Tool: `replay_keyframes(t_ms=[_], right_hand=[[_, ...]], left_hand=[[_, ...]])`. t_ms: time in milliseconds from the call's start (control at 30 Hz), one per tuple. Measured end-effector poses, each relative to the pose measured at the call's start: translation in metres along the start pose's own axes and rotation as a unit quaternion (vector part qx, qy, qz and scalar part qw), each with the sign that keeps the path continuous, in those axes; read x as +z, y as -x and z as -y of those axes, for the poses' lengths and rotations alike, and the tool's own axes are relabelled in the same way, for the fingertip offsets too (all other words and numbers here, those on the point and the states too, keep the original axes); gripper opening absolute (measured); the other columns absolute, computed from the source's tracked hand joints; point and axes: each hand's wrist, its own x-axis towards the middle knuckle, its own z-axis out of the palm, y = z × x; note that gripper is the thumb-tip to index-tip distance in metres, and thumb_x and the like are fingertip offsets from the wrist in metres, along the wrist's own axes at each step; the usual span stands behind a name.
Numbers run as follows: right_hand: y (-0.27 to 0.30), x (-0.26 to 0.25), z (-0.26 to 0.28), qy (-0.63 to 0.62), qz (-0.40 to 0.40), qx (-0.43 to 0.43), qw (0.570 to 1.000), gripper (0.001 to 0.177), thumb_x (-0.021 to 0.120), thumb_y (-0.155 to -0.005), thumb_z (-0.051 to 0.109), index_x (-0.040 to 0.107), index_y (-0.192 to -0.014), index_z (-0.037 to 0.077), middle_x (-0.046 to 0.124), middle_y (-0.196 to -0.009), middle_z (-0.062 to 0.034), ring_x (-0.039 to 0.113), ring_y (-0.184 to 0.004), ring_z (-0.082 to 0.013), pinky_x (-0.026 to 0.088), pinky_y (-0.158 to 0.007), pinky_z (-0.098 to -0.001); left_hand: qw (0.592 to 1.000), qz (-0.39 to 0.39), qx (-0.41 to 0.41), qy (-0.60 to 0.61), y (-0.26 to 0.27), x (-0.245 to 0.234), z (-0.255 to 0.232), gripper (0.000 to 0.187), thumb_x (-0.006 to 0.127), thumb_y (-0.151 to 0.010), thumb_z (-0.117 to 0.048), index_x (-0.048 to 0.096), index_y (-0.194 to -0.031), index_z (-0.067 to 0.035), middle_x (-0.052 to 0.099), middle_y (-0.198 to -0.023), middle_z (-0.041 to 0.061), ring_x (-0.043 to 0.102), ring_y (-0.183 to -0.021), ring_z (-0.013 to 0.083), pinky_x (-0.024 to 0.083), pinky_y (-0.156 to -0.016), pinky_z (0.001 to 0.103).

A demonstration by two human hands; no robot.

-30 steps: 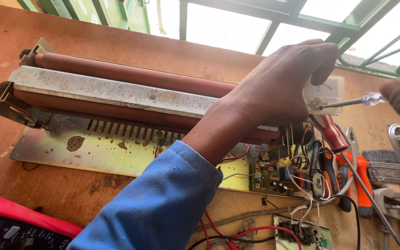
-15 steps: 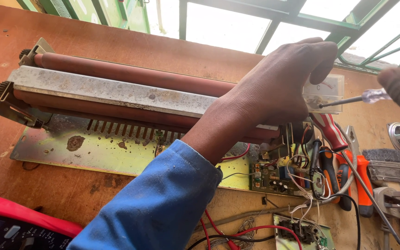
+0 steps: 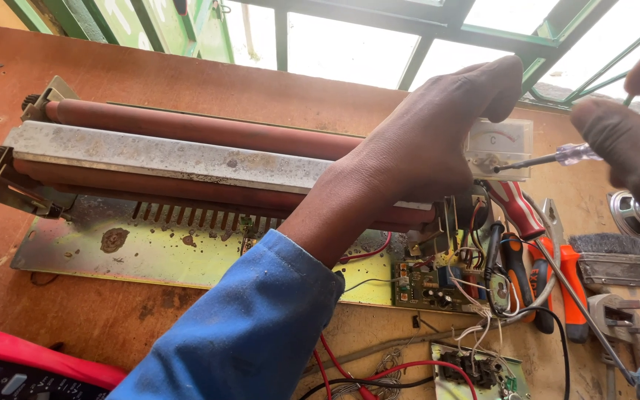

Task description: The person uses a screwdriver to remove screws from a small transparent plastic box attached to a circuit board. They then detach the box and proceed to unscrew and remove the circuit board from the main metal chassis of the device. Finally, the person holds the detached circuit board in their hands.

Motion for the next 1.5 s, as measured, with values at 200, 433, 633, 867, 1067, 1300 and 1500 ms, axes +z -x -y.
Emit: replay_keyframes(t_ms=[200,433,633,867,1067,1300,1500], right_hand=[[0.055,-0.005,0.073,0.108,-0.046,-0.172,0.978,0.05,0.072,-0.095,0.003,0.048,-0.138,-0.004,0.058,-0.099,-0.0188,0.055,-0.078,-0.0288,0.04,-0.057,-0.0403],[0.021,-0.001,0.03,0.087,-0.083,-0.166,0.979,0.034,0.071,-0.118,0.015,0.046,-0.135,0.001,0.043,-0.11,-0.0167,0.04,-0.081,-0.0279,0.037,-0.067,-0.0398],[0.024,0.003,0.033,0.063,0.022,0.081,0.994,0.066,0.05,-0.1,0.039,0.043,-0.145,-0.009,0.027,-0.163,-0.0281,0.03,-0.15,-0.0371,0.022,-0.121,-0.0507],[0.03,0.001,0.065,0.069,-0.108,-0.194,0.973,0.03,0.077,-0.122,0.01,0.047,-0.123,0.003,0.051,-0.106,-0.0131,0.05,-0.082,-0.024,0.043,-0.067,-0.0364],[0.041,-0.005,0.07,0.052,-0.073,-0.211,0.973,0.049,0.07,-0.099,-0.006,0.038,-0.136,-0.005,0.044,-0.109,-0.019,0.049,-0.088,-0.0253,0.045,-0.071,-0.0365],[0.039,-0.013,0.084,0.121,-0.127,-0.176,0.969,0.036,0.081,-0.124,0.012,0.049,-0.123,-0.005,0.045,-0.091,-0.0156,0.047,-0.076,-0.0287,0.041,-0.066,-0.0431],[0.054,-0.019,0.111,0.155,-0.11,-0.208,0.96,0.048,0.084,-0.106,0.011,0.048,-0.129,-0.01,0.052,-0.1,-0.0238,0.056,-0.075,-0.0344,0.044,-0.06,-0.0449]], left_hand=[[1.0,0.004,0.006,0.009,-0.001,-0.001,-0.001,0.055,0.075,-0.044,-0.004,0.039,-0.085,-0.012,0.047,-0.079,0.004,0.035,-0.071,0.023,0.029,-0.055,0.037],[1.0,0.017,-0.007,-0.001,0.0,-0.003,-0.005,0.057,0.079,-0.044,-0.006,0.041,-0.087,-0.012,0.051,-0.081,0.005,0.04,-0.072,0.0232,0.032,-0.055,0.037],[1.0,0.01,0.001,0.004,0.001,-0.002,-0.003,0.052,0.071,-0.044,-0.001,0.04,-0.085,-0.012,0.048,-0.081,0.004,0.036,-0.071,0.0224,0.029,-0.055,0.037],[1.0,0.02,-0.019,0.006,0.0,-0.007,-0.012,0.049,0.067,-0.052,0.009,0.042,-0.088,-0.013,0.051,-0.083,0.003,0.039,-0.075,0.0218,0.032,-0.057,0.036],[0.999,0.004,-0.047,0.022,0.002,-0.008,-0.015,0.046,0.071,-0.061,0.004,0.046,-0.094,-0.016,0.055,-0.09,0.004,0.045,-0.079,0.022,0.037,-0.06,0.033],[0.998,0.008,-0.059,0.024,0.0,-0.009,-0.019,0.046,0.069,-0.061,0.006,0.047,-0.095,-0.016,0.06,-0.094,0.003,0.058,-0.086,0.0212,0.049,-0.07,0.031],[0.998,-0.005,-0.057,0.026,-0.001,-0.009,-0.021,0.04,0.083,-0.072,-0.013,0.05,-0.096,-0.015,0.061,-0.092,0.001,0.056,-0.081,0.018,0.048,-0.07,0.029]])
